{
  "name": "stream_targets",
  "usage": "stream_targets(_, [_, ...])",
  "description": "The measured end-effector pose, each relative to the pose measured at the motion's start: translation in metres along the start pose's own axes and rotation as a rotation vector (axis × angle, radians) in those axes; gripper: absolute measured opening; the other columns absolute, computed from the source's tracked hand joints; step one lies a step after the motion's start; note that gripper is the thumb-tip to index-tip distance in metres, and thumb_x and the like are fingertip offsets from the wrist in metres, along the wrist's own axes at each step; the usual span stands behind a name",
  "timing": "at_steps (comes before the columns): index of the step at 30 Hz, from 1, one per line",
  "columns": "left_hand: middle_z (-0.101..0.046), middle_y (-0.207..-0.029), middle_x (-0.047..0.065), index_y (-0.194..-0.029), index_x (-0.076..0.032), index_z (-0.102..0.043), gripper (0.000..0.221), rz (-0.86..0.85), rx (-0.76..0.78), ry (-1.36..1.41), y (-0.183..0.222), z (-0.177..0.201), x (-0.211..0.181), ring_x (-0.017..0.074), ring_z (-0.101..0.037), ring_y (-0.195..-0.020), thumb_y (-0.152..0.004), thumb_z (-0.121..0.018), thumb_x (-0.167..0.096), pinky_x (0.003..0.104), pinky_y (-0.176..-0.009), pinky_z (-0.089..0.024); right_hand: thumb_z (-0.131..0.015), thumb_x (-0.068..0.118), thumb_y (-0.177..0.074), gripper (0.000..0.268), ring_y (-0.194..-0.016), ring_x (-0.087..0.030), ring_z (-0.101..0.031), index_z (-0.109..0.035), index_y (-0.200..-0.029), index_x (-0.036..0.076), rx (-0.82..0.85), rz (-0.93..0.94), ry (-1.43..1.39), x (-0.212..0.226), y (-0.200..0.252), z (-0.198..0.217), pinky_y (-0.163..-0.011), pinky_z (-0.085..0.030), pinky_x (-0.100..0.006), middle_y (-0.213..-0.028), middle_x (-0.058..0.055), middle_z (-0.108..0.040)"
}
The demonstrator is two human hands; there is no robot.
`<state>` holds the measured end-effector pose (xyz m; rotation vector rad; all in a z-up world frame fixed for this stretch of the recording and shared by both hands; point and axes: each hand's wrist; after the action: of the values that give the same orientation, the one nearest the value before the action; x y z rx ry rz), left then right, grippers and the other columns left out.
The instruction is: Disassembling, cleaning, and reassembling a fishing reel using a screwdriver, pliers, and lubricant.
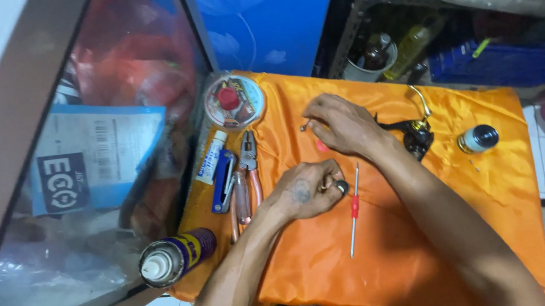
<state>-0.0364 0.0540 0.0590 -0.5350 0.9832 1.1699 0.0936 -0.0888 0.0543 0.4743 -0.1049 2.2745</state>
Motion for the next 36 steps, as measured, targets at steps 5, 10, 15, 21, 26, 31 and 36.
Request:
stream_targets(5, [-0.073, -0.079, 0.008, -0.093, -0.016, -0.066, 0.017, 0.014, 0.011, -0.005, -0.001, 0.004, -0.002, 0.0352, -0.075, -0.083, -0.080, -0.061, -0.025, 0.051, -0.075, -0.058, -0.058, 0.030, -0.099, 0.017, -0.125, -0.035, -0.060, -0.067, -0.109, 0.019, -0.003, -0.019, -0.016, -0.014, 0.010, -0.003, -0.097, -0.054, -0.051, -0.119, -0.010, -0.062])
stream_targets(10, [-0.074, -0.080, 0.009, -0.093, -0.015, -0.066, 0.018, 0.033, 0.044, -0.012, -0.001, 0.001, 0.000, 0.0351, -0.075, -0.084, -0.079, -0.061, -0.025, 0.052, -0.076, -0.058, -0.054, 0.029, -0.100, 0.019, -0.121, -0.037, -0.061, -0.066, -0.111, 0.020, 0.029, -0.073, -0.012, -0.022, 0.011, 0.001, -0.096, -0.054, -0.054, -0.118, -0.010, -0.062])
stream_targets(15, [-0.074, -0.078, 0.010, -0.100, -0.013, -0.069, 0.024, 0.037, 0.032, 0.016, -0.004, 0.000, 0.003, 0.0345, -0.075, -0.081, -0.079, -0.064, -0.023, 0.048, -0.074, -0.058, -0.057, 0.018, -0.096, 0.021, -0.122, -0.035, -0.060, -0.068, -0.113, 0.023, -0.171, 0.010, -0.032, -0.038, 0.003, 0.020, -0.098, -0.051, -0.050, -0.122, -0.007, -0.064])
stream_targets(21, [-0.075, -0.078, 0.014, -0.101, -0.009, -0.070, 0.024, -0.017, -0.009, 0.079, -0.010, -0.006, 0.018, 0.0343, -0.073, -0.077, -0.080, -0.066, -0.020, 0.047, -0.071, -0.056, -0.062, 0.012, -0.087, 0.017, -0.100, -0.033, -0.070, -0.076, -0.093, 0.020, -0.104, -0.042, -0.306, -0.016, -0.042, -0.003, -0.086, -0.053, -0.050, -0.100, -0.006, -0.075])
stream_targets(26, [-0.074, -0.075, 0.009, -0.099, -0.011, -0.073, 0.022, -0.005, -0.061, 0.160, -0.013, -0.013, 0.035, 0.0224, -0.068, -0.067, -0.078, -0.068, -0.018, 0.034, -0.063, -0.055, -0.063, 0.008, -0.086, 0.062, -0.144, -0.047, -0.043, -0.055, -0.146, 0.019, -0.292, -0.040, -0.263, -0.038, -0.045, -0.014, -0.121, -0.029, -0.059, -0.160, -0.025, -0.043])
stream_targets(31, [-0.072, -0.073, 0.012, -0.103, -0.009, -0.073, 0.022, 0.003, -0.151, 0.228, -0.021, -0.022, 0.046, 0.0213, -0.066, -0.065, -0.084, -0.062, -0.010, 0.032, -0.060, -0.055, -0.064, 0.000, -0.079, 0.068, -0.136, -0.046, -0.051, -0.058, -0.146, 0.012, -0.460, 0.086, -0.270, -0.031, 0.021, 0.018, -0.113, -0.040, -0.056, -0.150, -0.021, -0.054])
stream_targets(36, [-0.073, -0.075, 0.003, -0.103, -0.016, -0.077, 0.022, 0.072, -0.158, 0.213, -0.025, -0.017, 0.048, 0.0105, -0.061, -0.062, -0.083, -0.069, -0.012, 0.025, -0.059, -0.053, -0.069, 0.008, -0.086, 0.011, -0.088, -0.028, -0.068, -0.065, -0.093, 0.015, -0.530, 0.146, -0.258, -0.028, 0.127, 0.001, -0.080, -0.055, -0.040, -0.091, -0.003, -0.067])
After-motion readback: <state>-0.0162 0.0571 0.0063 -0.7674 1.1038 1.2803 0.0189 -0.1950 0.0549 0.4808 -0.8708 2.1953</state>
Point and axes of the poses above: each hand's wrist, its own y-axis away from the middle knuckle, its own z-axis out of the back of the hand, x = y × z
